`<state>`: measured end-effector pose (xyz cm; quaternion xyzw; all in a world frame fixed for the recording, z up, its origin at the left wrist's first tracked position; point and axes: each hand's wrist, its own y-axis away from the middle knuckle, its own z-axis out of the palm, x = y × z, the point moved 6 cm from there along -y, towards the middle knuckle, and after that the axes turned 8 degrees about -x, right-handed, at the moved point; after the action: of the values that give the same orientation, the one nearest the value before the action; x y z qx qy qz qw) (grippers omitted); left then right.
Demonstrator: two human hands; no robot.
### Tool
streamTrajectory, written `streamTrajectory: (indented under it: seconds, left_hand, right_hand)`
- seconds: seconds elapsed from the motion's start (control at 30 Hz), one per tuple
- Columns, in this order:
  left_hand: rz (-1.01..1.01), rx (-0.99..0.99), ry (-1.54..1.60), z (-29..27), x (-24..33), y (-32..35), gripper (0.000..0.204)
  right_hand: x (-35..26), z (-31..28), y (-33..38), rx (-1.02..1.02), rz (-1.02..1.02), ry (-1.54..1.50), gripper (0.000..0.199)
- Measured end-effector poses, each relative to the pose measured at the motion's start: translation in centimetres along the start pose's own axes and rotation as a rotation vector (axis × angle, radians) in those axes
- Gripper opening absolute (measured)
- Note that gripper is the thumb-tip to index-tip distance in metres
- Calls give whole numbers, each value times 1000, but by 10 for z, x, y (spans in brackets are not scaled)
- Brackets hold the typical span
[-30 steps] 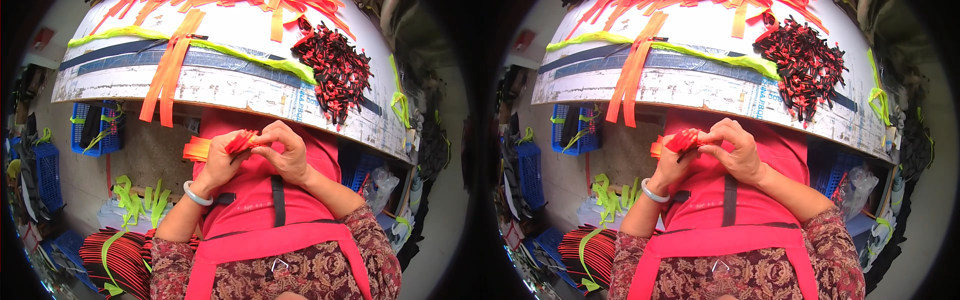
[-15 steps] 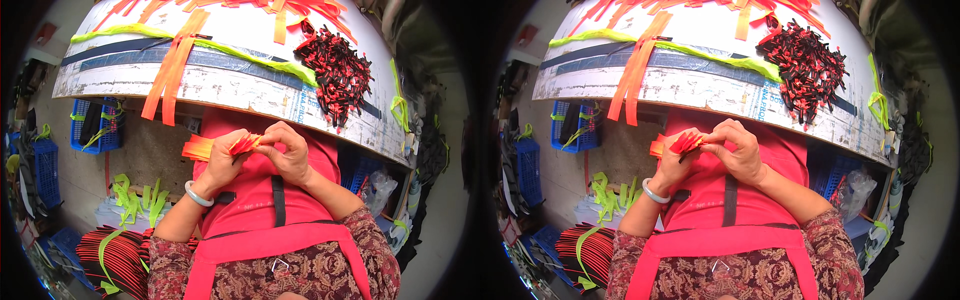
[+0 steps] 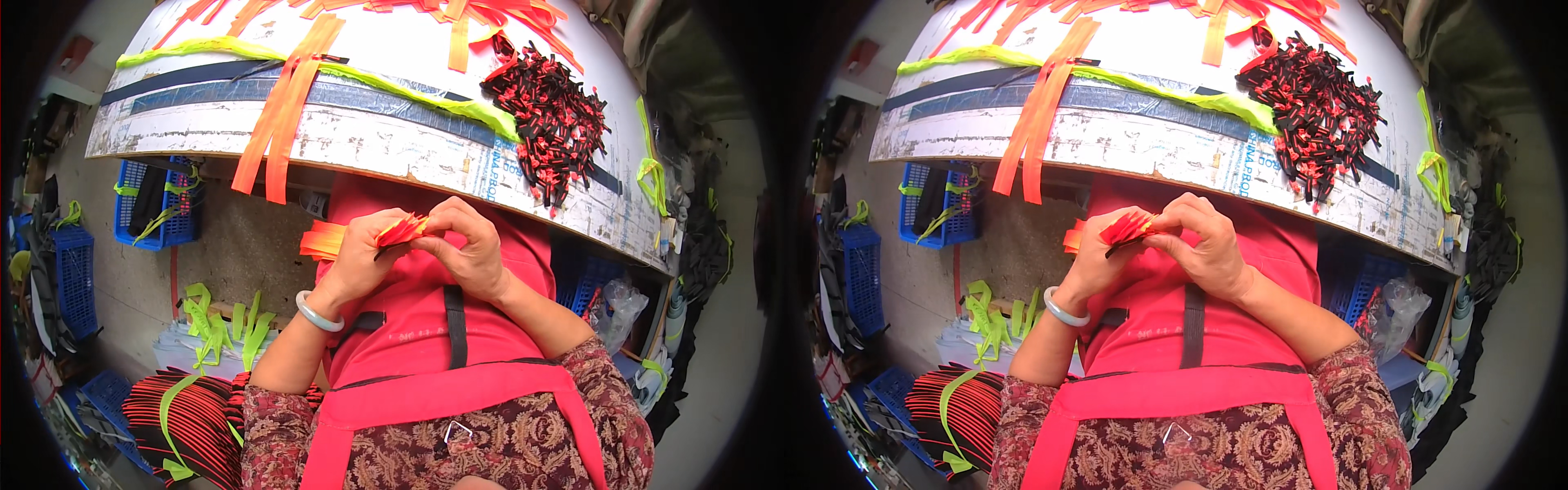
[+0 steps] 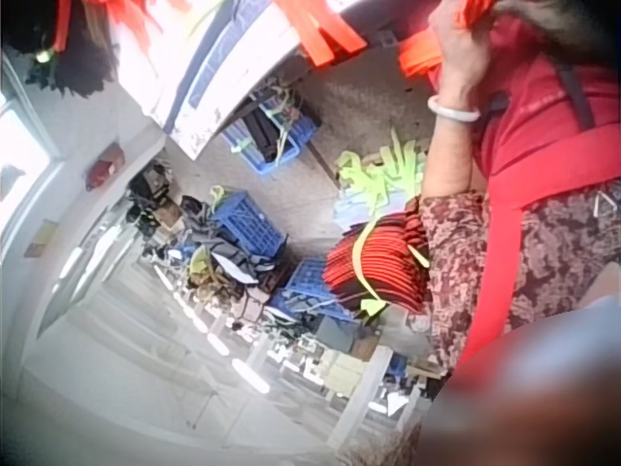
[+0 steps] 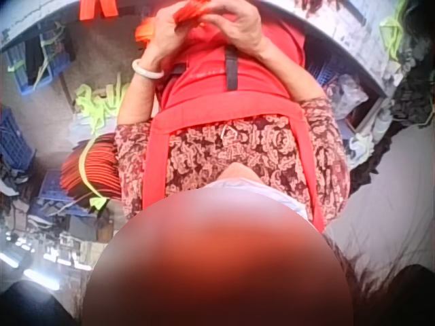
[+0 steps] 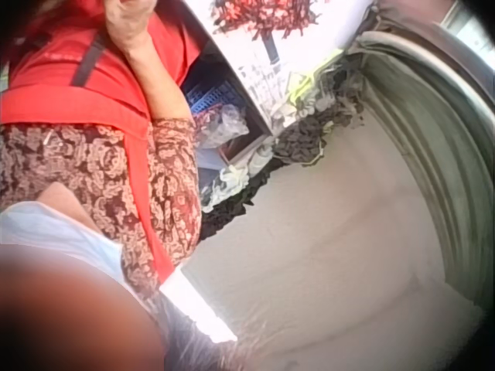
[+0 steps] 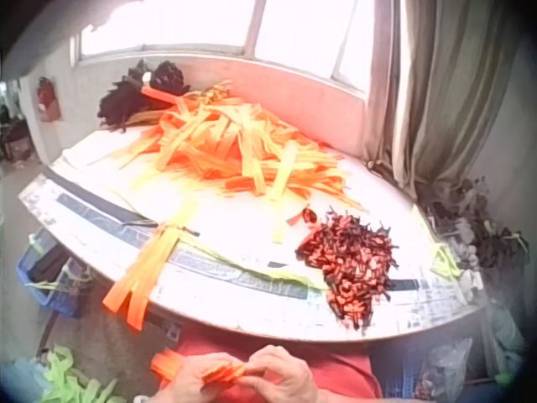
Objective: Manually attach zipper sliders onto individual strips of zipper tape.
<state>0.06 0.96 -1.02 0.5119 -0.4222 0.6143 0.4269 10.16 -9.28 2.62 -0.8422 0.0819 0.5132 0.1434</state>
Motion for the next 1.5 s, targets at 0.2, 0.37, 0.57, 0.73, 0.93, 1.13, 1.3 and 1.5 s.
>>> streamTrajectory:
  seconds: [0.2, 0.37, 0.57, 0.73, 0.93, 1.13, 1.3, 1.5]
  left_hand:
    - [36, -17, -4, 6, -9, 2, 16]
    - [-94, 51, 17, 6, -14, 4, 17]
    - [-78, 36, -27, 17, -12, -8, 15]
    - [-207, -6, 8, 21, -20, -20, 9]
    - [-326, 28, 170, 28, -42, -16, 11]
    - [-351, 35, 168, 30, -34, -24, 11]
    - [-355, 43, 175, 28, -39, -22, 10]
    - [-350, 24, 197, 30, -38, -21, 9]
  right_hand:
    - [3, -2, 2, 19, 63, -26, 15]
    - [11, 2, 1, 8, 58, -145, 12]
    - [30, -4, 11, 25, 149, -302, 14]
    - [39, -46, 40, 101, 182, 76, 33]
    - [79, -109, 86, 408, 352, 216, 13]
    - [89, -115, 68, 283, 426, 275, 9]
    - [88, -119, 59, 157, 476, 395, 11]
    - [94, -119, 48, -8, 511, 467, 15]
